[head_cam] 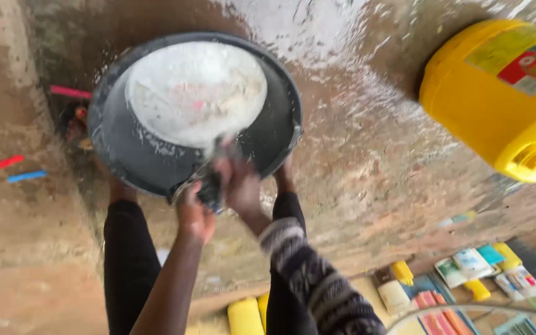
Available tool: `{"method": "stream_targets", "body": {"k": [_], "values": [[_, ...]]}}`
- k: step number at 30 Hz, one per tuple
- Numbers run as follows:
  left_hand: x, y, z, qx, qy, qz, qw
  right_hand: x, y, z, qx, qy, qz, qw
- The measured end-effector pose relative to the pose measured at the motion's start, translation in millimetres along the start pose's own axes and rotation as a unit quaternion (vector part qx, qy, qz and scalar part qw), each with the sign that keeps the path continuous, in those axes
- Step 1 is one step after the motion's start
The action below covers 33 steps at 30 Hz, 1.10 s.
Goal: The recorder washes a pair of black sneakers using a brush and soapy water in a plastic basin, then rinses them under a tap.
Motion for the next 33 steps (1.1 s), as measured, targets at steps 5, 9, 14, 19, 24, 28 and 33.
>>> {"method": "stream_targets", "body": {"k": [5, 9, 14, 19, 24, 28, 33], "values": [[47, 66, -8, -0.048, -0.127, 0.192, 0.972, 78, 51, 56, -0.017, 0.066, -0.002, 0.998], [-37, 14, -56, -0.028, -0.131, 0.136, 0.982, 74, 63, 29, -0.026, 0.058, -0.076, 0.995], [23, 32, -13, 0.006, -0.216, 0.126, 0.968, 77, 61, 49, -0.051, 0.104, -0.038, 0.993], [-38, 19, -51, 0.022, -0.230, 0.139, 0.963, 71, 8, 45, 0.082, 0.065, -0.107, 0.989], [-26, 29, -40, 0.017, -0.210, 0.200, 0.957, 74, 64, 36, -0.014, 0.077, -0.094, 0.993], [8, 2, -49, -0.005, -0.245, 0.086, 0.966, 54, 30, 47, 0.052, 0.043, -0.015, 0.998], [-20, 9, -98, -0.051, -0.228, 0.083, 0.969, 75, 25, 33, 0.234, 0.170, -0.059, 0.955]]}}
Point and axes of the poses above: each hand's wrist, its own y-axis towards the middle knuckle, its own x-axis out of the back of the hand, z = x × y, the point moved 9 cm from there along y, towards the middle knuckle, and after that the axes turned 6 degrees about z, right-handed, at the moved point
